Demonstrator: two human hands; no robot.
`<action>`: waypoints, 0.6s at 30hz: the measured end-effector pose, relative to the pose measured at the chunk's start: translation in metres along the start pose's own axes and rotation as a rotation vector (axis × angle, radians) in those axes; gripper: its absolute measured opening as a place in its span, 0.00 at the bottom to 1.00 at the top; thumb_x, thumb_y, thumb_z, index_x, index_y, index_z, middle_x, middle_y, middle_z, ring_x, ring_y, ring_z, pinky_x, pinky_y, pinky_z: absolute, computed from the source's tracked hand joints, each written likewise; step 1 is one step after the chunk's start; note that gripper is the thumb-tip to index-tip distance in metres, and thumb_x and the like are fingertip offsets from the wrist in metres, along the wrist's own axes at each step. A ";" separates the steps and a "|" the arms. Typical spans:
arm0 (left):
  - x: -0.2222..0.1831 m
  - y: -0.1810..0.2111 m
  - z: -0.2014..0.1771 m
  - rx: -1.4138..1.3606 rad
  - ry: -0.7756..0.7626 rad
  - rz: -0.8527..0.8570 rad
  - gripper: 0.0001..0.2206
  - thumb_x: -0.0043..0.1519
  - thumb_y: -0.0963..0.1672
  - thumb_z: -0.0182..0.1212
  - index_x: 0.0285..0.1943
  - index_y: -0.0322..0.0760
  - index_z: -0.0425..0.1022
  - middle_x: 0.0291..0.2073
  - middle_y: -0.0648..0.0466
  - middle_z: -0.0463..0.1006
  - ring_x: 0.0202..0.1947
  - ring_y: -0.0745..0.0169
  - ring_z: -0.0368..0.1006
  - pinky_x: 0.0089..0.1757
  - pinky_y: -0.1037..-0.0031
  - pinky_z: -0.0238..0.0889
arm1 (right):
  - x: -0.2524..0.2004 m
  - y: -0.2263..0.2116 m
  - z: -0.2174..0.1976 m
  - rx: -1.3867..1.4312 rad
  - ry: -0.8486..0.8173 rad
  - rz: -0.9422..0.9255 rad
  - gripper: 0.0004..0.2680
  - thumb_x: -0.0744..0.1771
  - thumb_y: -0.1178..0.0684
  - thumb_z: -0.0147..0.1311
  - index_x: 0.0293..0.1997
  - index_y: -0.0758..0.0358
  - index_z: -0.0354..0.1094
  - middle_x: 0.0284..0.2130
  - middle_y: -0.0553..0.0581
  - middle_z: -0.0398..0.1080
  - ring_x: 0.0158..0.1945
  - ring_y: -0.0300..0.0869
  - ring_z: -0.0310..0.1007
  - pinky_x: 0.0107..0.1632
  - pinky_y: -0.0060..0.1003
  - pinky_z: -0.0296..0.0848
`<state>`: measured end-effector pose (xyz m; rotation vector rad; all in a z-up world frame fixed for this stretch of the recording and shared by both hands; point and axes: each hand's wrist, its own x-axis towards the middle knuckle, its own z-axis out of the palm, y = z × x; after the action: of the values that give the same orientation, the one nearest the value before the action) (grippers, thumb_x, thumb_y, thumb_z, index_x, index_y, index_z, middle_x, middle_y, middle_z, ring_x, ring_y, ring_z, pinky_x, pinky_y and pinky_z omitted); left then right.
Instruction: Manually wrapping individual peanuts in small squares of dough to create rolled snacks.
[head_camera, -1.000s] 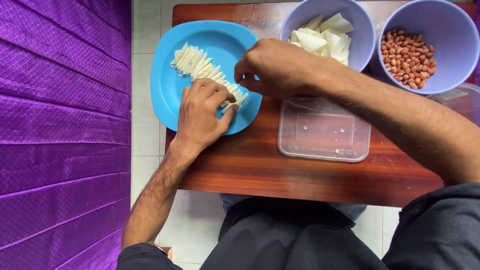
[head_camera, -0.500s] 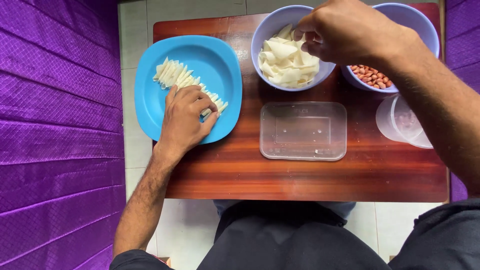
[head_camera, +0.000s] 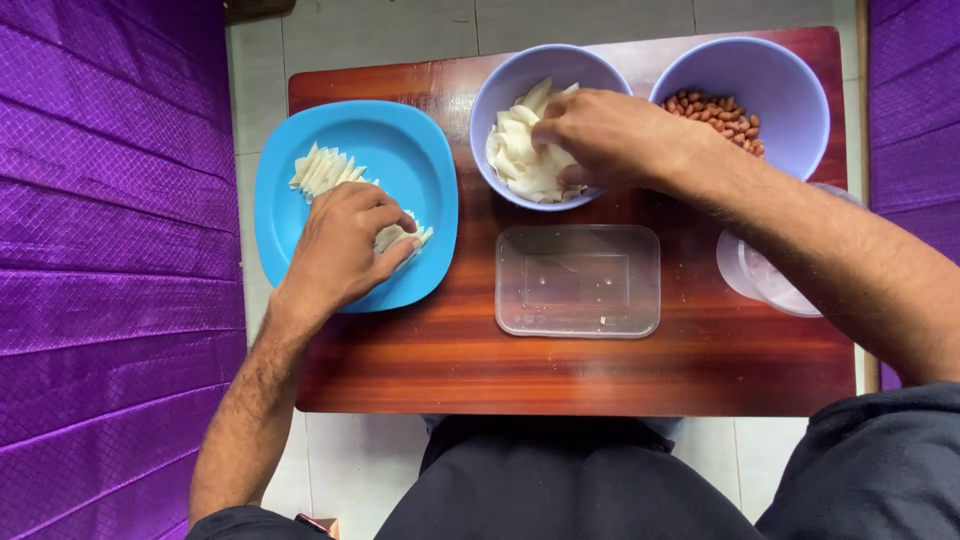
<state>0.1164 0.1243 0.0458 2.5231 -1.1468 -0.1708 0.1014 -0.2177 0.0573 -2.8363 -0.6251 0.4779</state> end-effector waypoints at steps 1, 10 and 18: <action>0.008 0.007 -0.009 0.001 -0.002 0.000 0.05 0.57 0.45 0.70 0.38 0.42 0.84 0.38 0.55 0.78 0.53 0.55 0.71 0.57 0.58 0.58 | -0.001 0.001 -0.003 0.002 0.000 0.000 0.17 0.59 0.56 0.69 0.52 0.61 0.75 0.50 0.63 0.74 0.47 0.52 0.78 0.52 0.46 0.79; 0.110 0.065 -0.026 -0.213 0.130 0.328 0.07 0.58 0.39 0.71 0.43 0.33 0.78 0.40 0.52 0.75 0.37 0.61 0.69 0.40 0.70 0.67 | -0.018 0.014 -0.053 0.108 0.126 -0.087 0.08 0.60 0.66 0.60 0.39 0.65 0.76 0.42 0.59 0.78 0.33 0.51 0.80 0.37 0.44 0.80; 0.171 0.057 0.054 0.014 -0.030 0.253 0.33 0.46 0.43 0.76 0.60 0.33 0.64 0.44 0.45 0.71 0.45 0.44 0.70 0.46 0.58 0.67 | -0.024 0.031 -0.074 0.173 0.185 -0.015 0.09 0.61 0.64 0.62 0.44 0.67 0.76 0.41 0.64 0.78 0.32 0.53 0.81 0.34 0.45 0.82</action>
<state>0.1760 -0.0532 0.0236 2.3665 -1.4700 -0.1345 0.1183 -0.2653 0.1245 -2.6705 -0.5409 0.2487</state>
